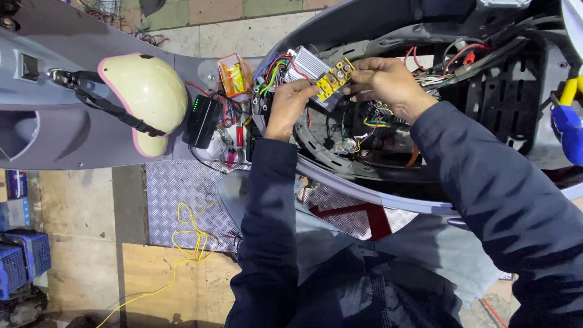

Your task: Repairing or installing an electronic controller and wiring inside an electric scooter

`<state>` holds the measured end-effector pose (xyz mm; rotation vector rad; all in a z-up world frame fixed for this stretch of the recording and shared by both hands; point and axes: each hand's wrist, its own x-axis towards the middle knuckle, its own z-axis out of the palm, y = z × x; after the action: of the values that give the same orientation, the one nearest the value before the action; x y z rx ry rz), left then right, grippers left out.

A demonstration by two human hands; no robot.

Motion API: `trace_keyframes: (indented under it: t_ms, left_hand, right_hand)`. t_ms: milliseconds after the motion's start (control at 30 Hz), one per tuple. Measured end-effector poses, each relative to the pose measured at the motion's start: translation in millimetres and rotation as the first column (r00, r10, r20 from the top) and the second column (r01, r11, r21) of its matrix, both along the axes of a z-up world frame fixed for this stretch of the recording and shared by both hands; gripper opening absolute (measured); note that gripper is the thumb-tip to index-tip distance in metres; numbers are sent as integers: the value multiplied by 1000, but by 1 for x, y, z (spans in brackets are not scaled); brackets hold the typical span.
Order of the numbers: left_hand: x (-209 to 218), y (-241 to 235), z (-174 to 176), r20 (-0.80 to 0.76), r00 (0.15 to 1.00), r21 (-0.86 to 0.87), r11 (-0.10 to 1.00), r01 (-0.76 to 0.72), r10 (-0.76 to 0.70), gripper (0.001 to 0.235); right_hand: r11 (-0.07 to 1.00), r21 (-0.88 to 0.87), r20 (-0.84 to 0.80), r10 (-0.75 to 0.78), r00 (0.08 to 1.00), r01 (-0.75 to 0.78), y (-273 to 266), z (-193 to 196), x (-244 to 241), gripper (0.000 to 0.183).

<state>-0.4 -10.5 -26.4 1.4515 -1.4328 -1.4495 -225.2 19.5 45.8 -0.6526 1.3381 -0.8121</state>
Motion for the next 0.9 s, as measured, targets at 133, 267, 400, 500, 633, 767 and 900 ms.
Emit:
trace_keyframes:
  t_ms: [133,267,400,500,633,767,900]
  left_hand:
    - [-3,2,8,-8,999,100,994,-43,44,14]
    - [-3,4,14,-18,998,107,993,-52,54,14]
    - [-4,4,13,-24,997,151,986,-74,78,19]
    - [-5,5,16,-13,998,111,992,-57,58,17]
    - [-7,14,35,-86,990,176,980,-92,108,32]
    - [-7,20,46,-29,995,179,980,-84,91,40]
    - [-4,16,28,42,999,133,991,5,-11,48]
  right_hand:
    - [1000,-15,-23,25,999,-26,2,1,0,25]
    - [999,-34,-23,34,999,-34,2,-3,0,27]
    - [997,-68,-52,37,998,-40,2,-14,0,20]
    - [998,-49,-50,23,998,-26,0,-20,0,25]
    - [999,-41,-47,16,999,-18,-1,-21,0,18]
    - [999,-36,-42,14,999,-15,-2,-26,0,18]
    - [997,-65,-109,30,994,-37,-5,-30,1,16]
